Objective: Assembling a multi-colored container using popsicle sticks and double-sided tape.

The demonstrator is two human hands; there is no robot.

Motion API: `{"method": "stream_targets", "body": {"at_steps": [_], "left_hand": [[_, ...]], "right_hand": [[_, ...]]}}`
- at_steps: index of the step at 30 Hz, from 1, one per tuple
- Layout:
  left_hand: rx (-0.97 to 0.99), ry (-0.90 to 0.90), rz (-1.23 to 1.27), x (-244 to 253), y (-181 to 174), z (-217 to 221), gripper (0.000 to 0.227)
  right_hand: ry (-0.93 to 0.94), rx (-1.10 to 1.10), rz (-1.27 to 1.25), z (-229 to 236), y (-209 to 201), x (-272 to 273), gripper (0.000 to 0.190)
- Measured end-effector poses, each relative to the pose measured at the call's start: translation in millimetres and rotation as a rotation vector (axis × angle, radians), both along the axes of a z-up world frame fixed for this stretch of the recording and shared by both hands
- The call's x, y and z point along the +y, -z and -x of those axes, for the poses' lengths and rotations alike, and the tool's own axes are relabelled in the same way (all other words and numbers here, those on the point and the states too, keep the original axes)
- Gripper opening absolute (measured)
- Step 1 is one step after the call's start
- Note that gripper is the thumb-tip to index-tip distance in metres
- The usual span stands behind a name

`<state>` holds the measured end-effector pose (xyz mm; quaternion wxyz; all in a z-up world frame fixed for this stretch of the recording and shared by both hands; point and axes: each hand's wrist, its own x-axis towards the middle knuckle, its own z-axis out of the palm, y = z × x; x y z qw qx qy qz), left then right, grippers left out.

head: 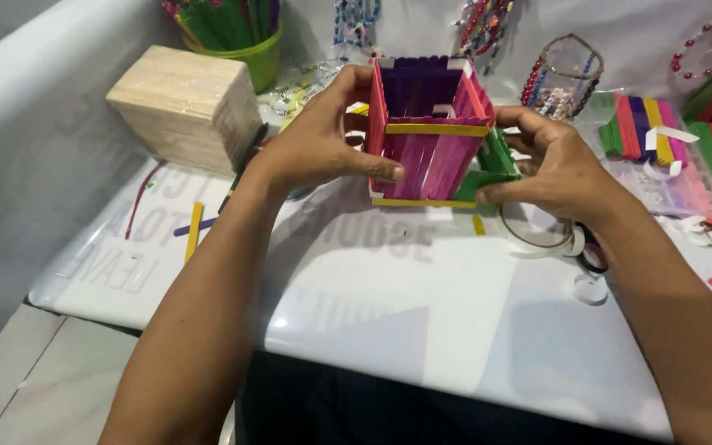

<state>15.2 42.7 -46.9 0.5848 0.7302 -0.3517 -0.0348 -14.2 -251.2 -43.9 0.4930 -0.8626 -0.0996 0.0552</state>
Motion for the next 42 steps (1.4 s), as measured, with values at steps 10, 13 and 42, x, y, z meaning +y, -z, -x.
{"method": "stream_targets", "body": {"at_steps": [10, 13, 42], "left_hand": [[0.069, -0.078, -0.235, -1, 1, 4, 0.104], [0.052, -0.028, -0.195, 1, 2, 2, 0.107], [-0.516, -0.641, 0.474, -8, 14, -13, 0.020]], "right_hand": [[0.067, 0.059, 0.104, -2, 6, 2, 0.102], [-0.011, 0.057, 0.110, -8, 13, -7, 0.114], [0.198, -0.286, -0.418, -19, 16, -45, 0.042]]}}
